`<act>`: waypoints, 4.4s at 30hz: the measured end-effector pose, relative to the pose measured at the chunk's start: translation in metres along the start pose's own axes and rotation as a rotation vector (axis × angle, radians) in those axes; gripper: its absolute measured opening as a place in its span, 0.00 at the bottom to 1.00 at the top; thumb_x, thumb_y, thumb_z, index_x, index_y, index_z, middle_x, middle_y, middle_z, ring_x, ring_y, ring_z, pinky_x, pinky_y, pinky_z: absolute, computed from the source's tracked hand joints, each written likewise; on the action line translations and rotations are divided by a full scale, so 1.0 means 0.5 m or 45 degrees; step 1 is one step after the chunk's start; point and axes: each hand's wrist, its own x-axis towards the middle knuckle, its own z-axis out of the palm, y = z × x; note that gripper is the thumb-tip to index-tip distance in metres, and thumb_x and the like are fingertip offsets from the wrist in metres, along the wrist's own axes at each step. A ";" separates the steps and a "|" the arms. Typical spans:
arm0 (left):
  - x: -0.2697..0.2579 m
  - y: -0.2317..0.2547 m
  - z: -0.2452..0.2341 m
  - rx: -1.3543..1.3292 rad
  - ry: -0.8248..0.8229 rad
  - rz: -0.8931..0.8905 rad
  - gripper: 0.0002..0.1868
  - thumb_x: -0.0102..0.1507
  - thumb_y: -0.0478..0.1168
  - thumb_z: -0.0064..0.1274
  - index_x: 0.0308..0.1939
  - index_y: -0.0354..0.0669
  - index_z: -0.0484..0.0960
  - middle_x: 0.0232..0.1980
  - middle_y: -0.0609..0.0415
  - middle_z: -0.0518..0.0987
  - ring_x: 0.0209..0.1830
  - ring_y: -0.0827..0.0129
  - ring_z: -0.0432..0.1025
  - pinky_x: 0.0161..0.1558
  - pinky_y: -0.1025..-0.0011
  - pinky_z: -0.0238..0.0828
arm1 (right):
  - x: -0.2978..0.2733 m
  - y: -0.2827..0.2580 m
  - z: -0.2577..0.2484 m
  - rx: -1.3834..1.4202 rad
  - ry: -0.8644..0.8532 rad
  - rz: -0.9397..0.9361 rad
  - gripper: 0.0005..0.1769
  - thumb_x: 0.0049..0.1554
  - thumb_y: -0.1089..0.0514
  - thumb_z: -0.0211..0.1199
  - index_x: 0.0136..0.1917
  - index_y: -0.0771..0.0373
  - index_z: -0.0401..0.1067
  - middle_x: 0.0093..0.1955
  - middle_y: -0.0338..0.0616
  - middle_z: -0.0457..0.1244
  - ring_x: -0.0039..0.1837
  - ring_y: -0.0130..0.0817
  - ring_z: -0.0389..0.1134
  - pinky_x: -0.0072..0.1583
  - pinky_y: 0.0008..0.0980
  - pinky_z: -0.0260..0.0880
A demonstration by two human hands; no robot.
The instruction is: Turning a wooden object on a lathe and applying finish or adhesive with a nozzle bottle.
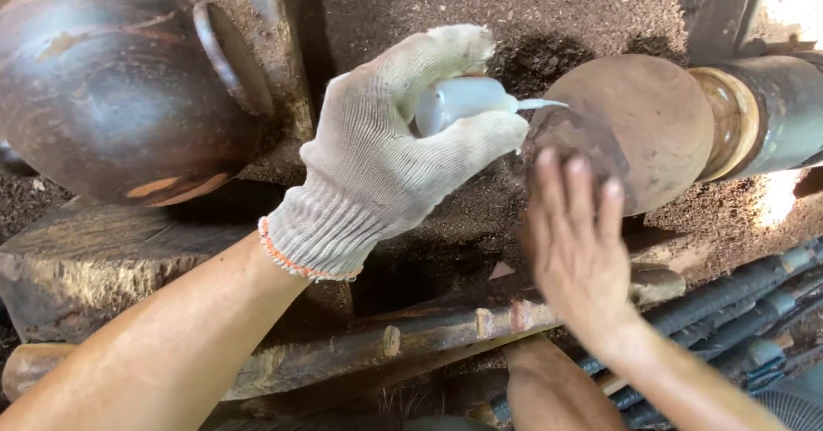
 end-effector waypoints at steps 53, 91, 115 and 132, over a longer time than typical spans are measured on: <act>-0.006 0.035 0.055 0.405 -0.304 -0.047 0.27 0.60 0.51 0.68 0.59 0.45 0.79 0.40 0.52 0.84 0.37 0.63 0.83 0.39 0.69 0.80 | -0.065 -0.078 -0.041 1.848 0.193 0.239 0.18 0.58 0.51 0.66 0.54 0.67 0.78 0.41 0.48 0.72 0.40 0.39 0.74 0.41 0.35 0.76; -0.026 0.024 0.034 0.306 -0.026 0.227 0.22 0.65 0.46 0.69 0.56 0.40 0.79 0.50 0.49 0.85 0.46 0.69 0.84 0.49 0.74 0.85 | 0.039 0.098 0.127 1.157 1.106 0.448 0.36 0.67 0.38 0.57 0.79 0.60 0.61 0.79 0.58 0.55 0.82 0.56 0.56 0.81 0.57 0.56; 0.005 0.006 -0.003 0.161 -0.295 -0.086 0.29 0.62 0.49 0.69 0.59 0.35 0.80 0.51 0.50 0.86 0.50 0.73 0.83 0.55 0.73 0.81 | 0.060 0.119 0.067 1.403 1.071 0.464 0.25 0.75 0.46 0.57 0.71 0.70 0.70 0.73 0.62 0.61 0.77 0.60 0.61 0.77 0.52 0.58; 0.001 0.045 0.034 0.598 -0.328 0.286 0.25 0.63 0.51 0.67 0.58 0.44 0.79 0.46 0.53 0.84 0.41 0.62 0.82 0.46 0.67 0.80 | 0.063 0.129 0.076 1.373 1.108 0.498 0.20 0.72 0.52 0.60 0.64 0.73 0.73 0.69 0.66 0.64 0.73 0.61 0.65 0.76 0.55 0.61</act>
